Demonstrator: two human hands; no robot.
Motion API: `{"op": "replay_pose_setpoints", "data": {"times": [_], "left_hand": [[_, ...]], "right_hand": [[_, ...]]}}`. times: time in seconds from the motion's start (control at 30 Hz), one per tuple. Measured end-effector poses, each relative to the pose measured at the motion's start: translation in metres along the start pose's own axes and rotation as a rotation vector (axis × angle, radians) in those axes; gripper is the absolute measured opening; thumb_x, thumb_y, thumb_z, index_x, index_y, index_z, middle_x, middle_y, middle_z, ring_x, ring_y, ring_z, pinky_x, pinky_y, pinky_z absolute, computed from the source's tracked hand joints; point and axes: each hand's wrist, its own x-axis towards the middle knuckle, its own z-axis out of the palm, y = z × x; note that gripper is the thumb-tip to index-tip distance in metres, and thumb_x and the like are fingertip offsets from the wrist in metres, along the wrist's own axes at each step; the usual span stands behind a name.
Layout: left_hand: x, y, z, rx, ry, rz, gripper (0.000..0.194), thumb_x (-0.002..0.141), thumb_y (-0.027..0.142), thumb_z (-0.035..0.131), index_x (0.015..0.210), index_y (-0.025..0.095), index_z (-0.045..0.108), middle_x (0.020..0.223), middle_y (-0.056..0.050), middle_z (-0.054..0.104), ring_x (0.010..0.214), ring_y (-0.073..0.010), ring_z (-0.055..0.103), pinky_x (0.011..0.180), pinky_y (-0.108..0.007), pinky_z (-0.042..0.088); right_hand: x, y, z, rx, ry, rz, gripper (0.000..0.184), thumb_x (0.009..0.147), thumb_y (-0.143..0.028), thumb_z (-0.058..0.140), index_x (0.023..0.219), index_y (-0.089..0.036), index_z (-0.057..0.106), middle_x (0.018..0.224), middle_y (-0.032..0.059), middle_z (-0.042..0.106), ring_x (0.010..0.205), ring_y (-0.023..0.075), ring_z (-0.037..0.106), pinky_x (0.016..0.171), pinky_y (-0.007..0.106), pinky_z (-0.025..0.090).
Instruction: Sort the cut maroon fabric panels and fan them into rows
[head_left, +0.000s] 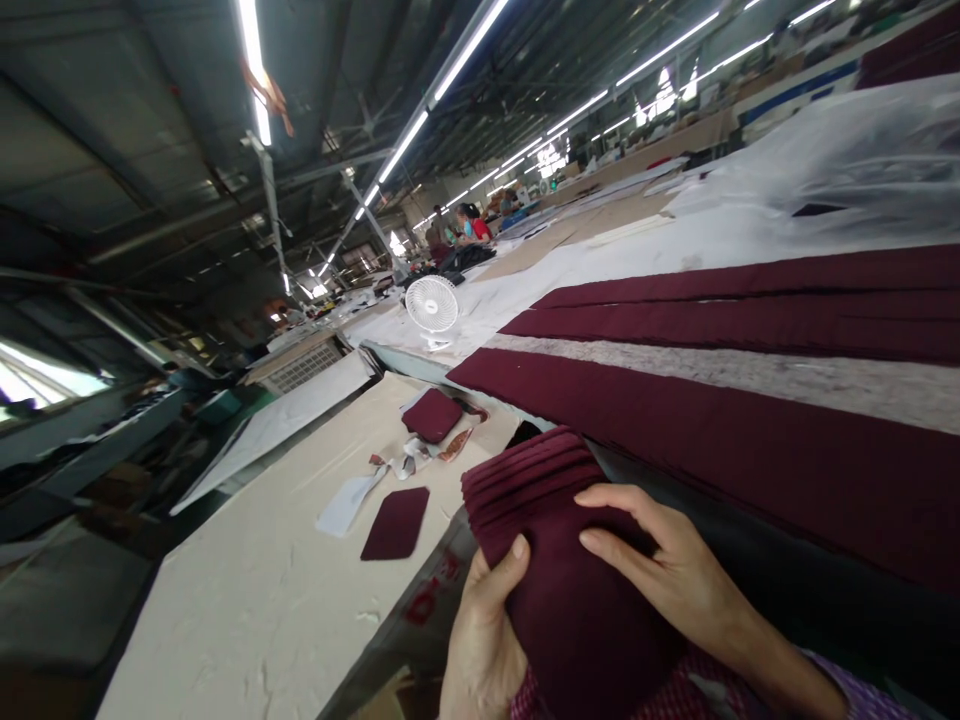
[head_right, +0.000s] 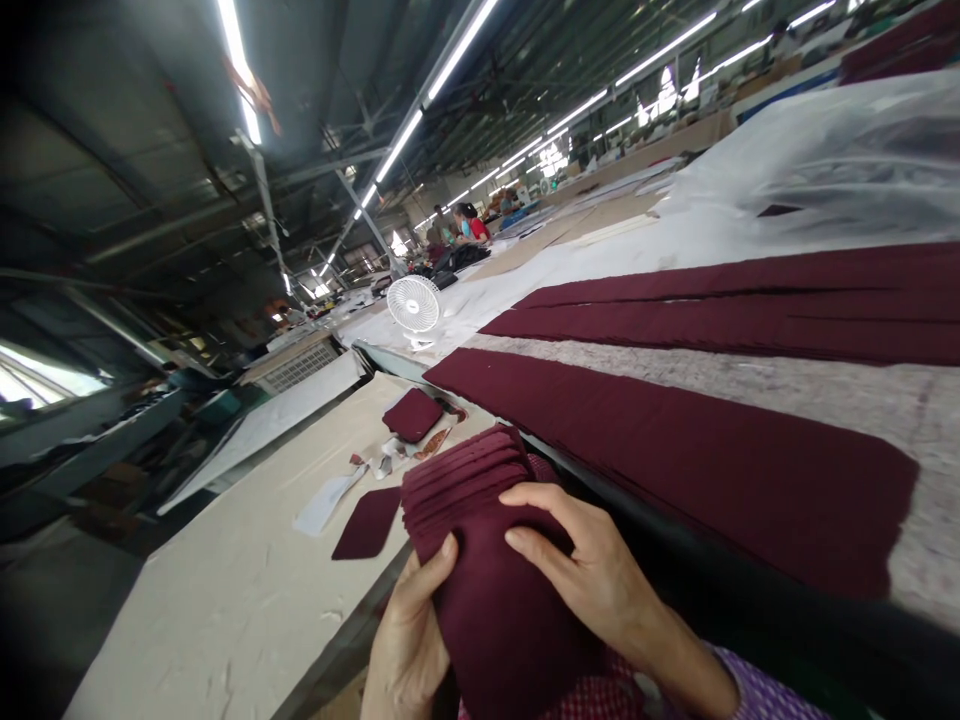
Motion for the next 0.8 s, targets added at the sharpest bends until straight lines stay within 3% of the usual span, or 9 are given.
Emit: {"op": "replay_pose_setpoints", "data": {"times": [0.1,0.23,0.37,0.53,0.8], "left_hand": [[-0.005,0.002,0.001,0.052,0.014,0.037,0.018,0.074,0.017,0.083,0.092,0.017,0.08,0.088,-0.01,0.081,0.095,-0.0294,0.076,0.1,-0.044,0.055],[-0.008,0.006,0.001,0.075,0.042,0.052,0.025,0.069,0.016,0.087,0.093,0.017,0.08,0.088,-0.009,0.081,0.098,-0.0304,0.076,0.101,-0.043,0.054],[-0.009,0.009,-0.003,0.093,0.073,0.05,0.025,0.066,0.017,0.088,0.09,0.017,0.079,0.087,-0.009,0.081,0.099,-0.0319,0.075,0.102,-0.046,0.054],[-0.01,0.013,-0.008,0.133,0.077,0.081,0.023,0.067,0.017,0.087,0.089,0.016,0.079,0.086,-0.009,0.081,0.099,-0.0319,0.076,0.102,-0.046,0.054],[-0.011,0.016,-0.009,0.18,0.085,0.101,0.025,0.063,0.017,0.09,0.086,0.015,0.08,0.085,-0.01,0.081,0.094,-0.0321,0.076,0.097,-0.044,0.057]], "right_hand": [[0.003,-0.004,-0.005,0.007,-0.048,0.062,0.024,0.085,-0.034,0.065,0.107,-0.027,0.071,0.104,0.0028,0.077,0.099,0.0231,0.072,0.093,0.035,0.057],[0.004,-0.008,-0.01,0.054,-0.115,0.156,0.025,0.081,-0.035,0.068,0.104,-0.027,0.07,0.108,0.0032,0.074,0.104,0.0243,0.068,0.095,0.036,0.054],[0.002,-0.009,-0.012,0.151,-0.163,0.205,0.023,0.079,-0.032,0.07,0.101,-0.026,0.069,0.099,0.0015,0.071,0.089,0.02,0.066,0.081,0.029,0.055],[0.003,-0.005,-0.013,0.306,-0.261,0.293,0.026,0.08,-0.033,0.07,0.104,-0.025,0.063,0.078,-0.0034,0.06,0.067,0.0143,0.056,0.06,0.024,0.047],[0.001,-0.004,-0.015,0.34,-0.29,0.306,0.027,0.078,-0.034,0.073,0.102,-0.026,0.066,0.084,-0.0017,0.065,0.075,0.0175,0.063,0.067,0.027,0.053]]}}
